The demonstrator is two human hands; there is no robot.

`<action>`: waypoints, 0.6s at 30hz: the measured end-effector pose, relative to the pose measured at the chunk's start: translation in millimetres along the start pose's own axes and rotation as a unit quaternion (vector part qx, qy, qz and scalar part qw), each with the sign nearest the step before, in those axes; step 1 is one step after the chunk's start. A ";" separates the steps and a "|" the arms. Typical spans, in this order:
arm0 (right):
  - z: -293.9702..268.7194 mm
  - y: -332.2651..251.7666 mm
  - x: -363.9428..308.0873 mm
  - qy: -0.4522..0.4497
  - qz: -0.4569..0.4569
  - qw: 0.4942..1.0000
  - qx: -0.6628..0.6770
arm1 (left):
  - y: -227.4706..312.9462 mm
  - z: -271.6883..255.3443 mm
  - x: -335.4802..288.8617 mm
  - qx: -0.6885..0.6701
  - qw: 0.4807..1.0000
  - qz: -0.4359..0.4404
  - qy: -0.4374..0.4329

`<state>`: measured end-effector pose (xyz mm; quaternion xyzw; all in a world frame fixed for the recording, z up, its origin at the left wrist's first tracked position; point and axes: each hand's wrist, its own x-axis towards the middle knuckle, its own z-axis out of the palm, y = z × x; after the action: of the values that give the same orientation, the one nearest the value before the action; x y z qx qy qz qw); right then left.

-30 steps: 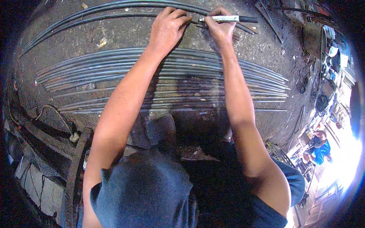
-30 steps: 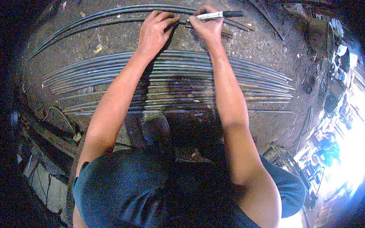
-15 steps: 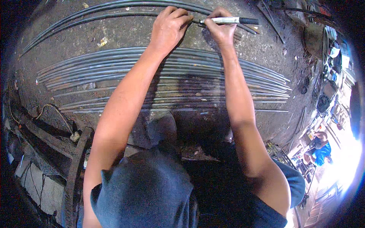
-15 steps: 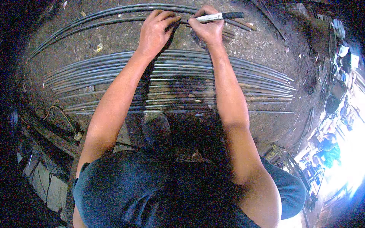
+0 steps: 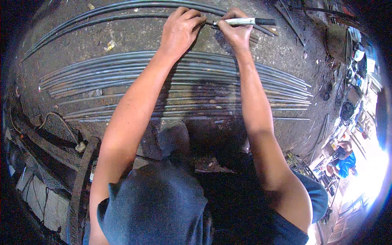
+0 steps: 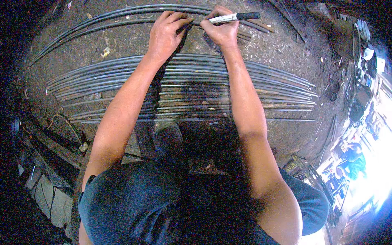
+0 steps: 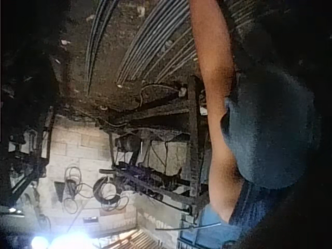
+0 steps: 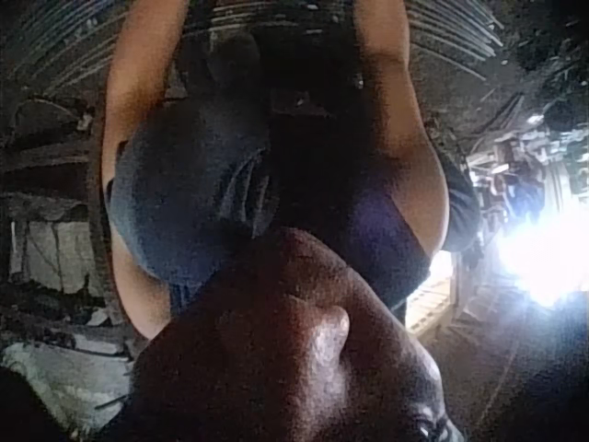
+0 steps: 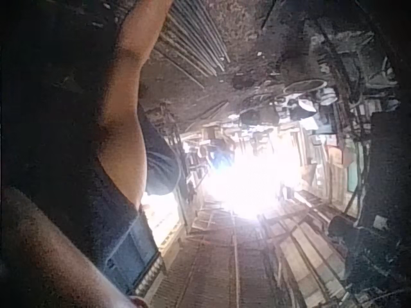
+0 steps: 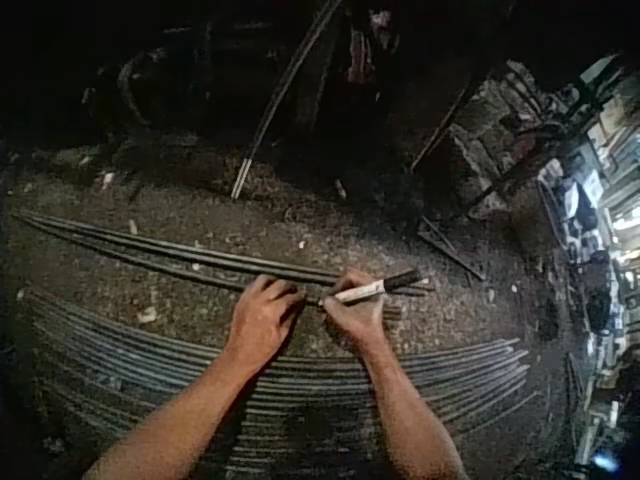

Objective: Marking several metal rebar rods with a black marker on a workshop floor.

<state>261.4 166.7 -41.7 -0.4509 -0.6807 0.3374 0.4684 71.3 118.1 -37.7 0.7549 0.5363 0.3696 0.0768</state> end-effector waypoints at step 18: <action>-5.8 22.6 -3.1 -0.003 0.018 1.000 -0.004 | -2.5 0.4 -1.9 0.007 0.999 -0.009 -0.034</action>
<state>274.0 172.3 -60.8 -0.4640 -0.6755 0.3440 0.4583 69.4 117.6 -40.2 0.7624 0.5431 0.3392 0.0931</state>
